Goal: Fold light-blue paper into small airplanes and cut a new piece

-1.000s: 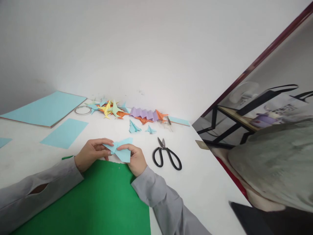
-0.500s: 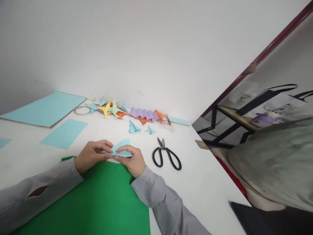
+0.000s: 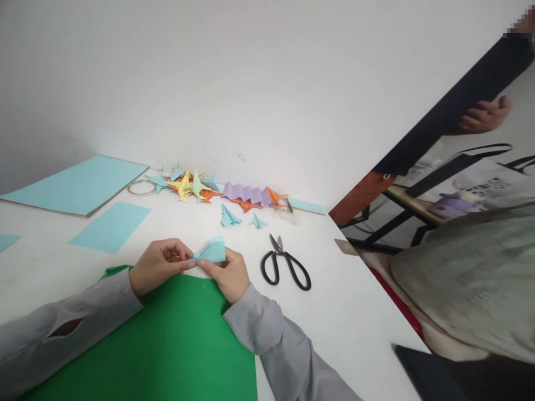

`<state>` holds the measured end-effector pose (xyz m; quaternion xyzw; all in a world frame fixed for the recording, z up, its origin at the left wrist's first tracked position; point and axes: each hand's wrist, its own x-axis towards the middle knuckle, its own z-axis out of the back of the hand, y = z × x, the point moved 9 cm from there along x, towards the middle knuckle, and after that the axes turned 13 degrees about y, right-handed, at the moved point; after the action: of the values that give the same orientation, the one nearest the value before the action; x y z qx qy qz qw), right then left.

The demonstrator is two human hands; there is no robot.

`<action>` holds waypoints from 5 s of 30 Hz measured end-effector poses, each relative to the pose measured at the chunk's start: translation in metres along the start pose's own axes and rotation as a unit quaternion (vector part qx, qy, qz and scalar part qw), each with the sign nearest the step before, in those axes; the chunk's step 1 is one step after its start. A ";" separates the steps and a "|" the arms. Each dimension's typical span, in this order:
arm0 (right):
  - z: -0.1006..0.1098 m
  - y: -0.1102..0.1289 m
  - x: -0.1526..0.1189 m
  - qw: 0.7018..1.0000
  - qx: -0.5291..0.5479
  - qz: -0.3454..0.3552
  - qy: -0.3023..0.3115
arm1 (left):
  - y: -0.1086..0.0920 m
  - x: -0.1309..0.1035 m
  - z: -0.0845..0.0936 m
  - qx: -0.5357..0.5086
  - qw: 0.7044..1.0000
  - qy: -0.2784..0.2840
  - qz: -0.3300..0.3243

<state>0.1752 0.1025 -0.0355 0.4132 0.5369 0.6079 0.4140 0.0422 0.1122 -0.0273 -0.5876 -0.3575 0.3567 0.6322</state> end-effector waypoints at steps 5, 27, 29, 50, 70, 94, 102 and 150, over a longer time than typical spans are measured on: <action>0.001 0.010 0.000 0.999 -0.021 0.027 -0.016 | -0.003 0.002 -0.001 0.037 0.999 0.007 -0.010; 0.001 0.007 -0.002 1.000 0.023 0.003 -0.014 | -0.010 0.001 -0.007 0.041 0.998 0.051 0.002; 0.001 0.008 -0.002 1.000 0.022 0.007 -0.014 | -0.012 0.001 -0.008 0.047 0.997 0.054 -0.013; -0.002 0.006 -0.001 1.000 0.003 0.010 0.011 | -0.022 -0.002 -0.007 0.112 0.992 0.039 -0.051; -0.012 0.013 -0.003 0.996 -0.010 0.023 0.081 | -0.005 -0.001 -0.006 0.002 0.998 0.040 0.039; -0.008 0.001 -0.001 0.998 0.012 -0.036 0.046 | -0.006 -0.001 -0.005 0.030 0.998 0.036 0.034; -0.008 0.003 -0.001 0.999 0.009 -0.024 0.039 | -0.004 -0.001 -0.007 0.031 0.998 0.044 0.033; 0.009 -0.008 -0.001 0.998 0.055 -0.015 -0.035 | 0.001 0.000 -0.006 -0.014 0.997 0.043 0.063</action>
<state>0.1846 0.1052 -0.0432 0.4486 0.5606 0.5566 0.4180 0.0477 0.1090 -0.0289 -0.6322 -0.2973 0.3655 0.6150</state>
